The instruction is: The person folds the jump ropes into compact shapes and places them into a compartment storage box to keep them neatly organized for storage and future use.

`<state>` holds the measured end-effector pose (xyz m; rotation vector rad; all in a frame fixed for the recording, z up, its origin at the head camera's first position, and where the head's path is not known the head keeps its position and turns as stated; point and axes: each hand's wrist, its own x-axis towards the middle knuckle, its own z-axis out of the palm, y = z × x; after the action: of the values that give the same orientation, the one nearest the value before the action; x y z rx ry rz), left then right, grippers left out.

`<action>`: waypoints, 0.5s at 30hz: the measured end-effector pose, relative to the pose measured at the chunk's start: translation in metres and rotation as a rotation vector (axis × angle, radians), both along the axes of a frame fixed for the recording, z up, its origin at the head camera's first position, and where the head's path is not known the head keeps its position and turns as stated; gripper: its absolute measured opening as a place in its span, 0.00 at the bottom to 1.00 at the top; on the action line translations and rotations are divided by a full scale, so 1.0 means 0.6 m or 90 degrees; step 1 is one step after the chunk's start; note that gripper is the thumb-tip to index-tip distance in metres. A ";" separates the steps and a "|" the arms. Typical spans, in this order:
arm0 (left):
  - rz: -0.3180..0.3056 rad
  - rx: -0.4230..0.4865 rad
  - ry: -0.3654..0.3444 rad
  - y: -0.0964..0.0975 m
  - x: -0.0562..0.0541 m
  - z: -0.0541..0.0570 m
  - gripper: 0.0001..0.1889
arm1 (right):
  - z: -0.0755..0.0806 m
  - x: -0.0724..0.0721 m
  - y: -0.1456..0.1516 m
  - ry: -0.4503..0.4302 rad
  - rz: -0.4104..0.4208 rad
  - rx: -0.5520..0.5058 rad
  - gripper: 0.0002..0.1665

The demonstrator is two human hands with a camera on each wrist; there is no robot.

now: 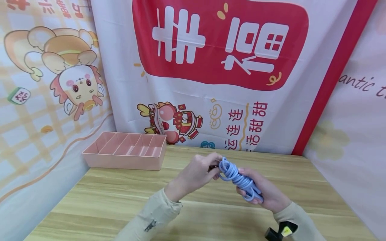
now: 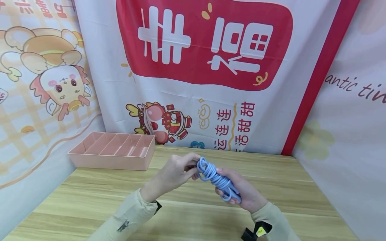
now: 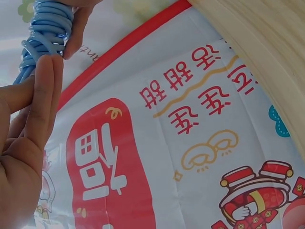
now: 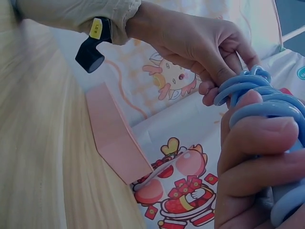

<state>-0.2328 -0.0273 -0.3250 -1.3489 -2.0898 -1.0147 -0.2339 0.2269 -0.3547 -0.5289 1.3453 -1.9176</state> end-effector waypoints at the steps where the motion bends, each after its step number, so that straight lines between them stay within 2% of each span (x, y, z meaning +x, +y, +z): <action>1: 0.000 0.000 -0.005 0.000 0.001 0.001 0.18 | 0.000 0.001 0.000 0.003 -0.002 0.003 0.22; 3: -0.003 -0.002 -0.004 0.001 0.001 0.003 0.24 | 0.000 0.002 0.000 0.004 -0.008 0.008 0.22; 6: -0.018 -0.002 0.017 0.000 -0.002 0.003 0.24 | 0.000 0.002 0.001 0.004 -0.016 0.013 0.22; 9: -0.041 -0.004 0.022 -0.003 -0.008 0.000 0.20 | 0.001 0.001 0.001 0.010 -0.025 0.019 0.22; 13: -0.070 0.011 -0.006 -0.006 -0.010 0.000 0.21 | 0.003 0.000 0.002 0.017 -0.062 0.042 0.24; 15: -0.061 0.025 -0.012 -0.005 -0.009 0.001 0.18 | 0.004 0.000 0.001 0.030 -0.089 0.059 0.24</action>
<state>-0.2384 -0.0304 -0.3246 -1.4377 -2.0239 -1.1062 -0.2341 0.2278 -0.3525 -0.4475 1.5287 -1.9531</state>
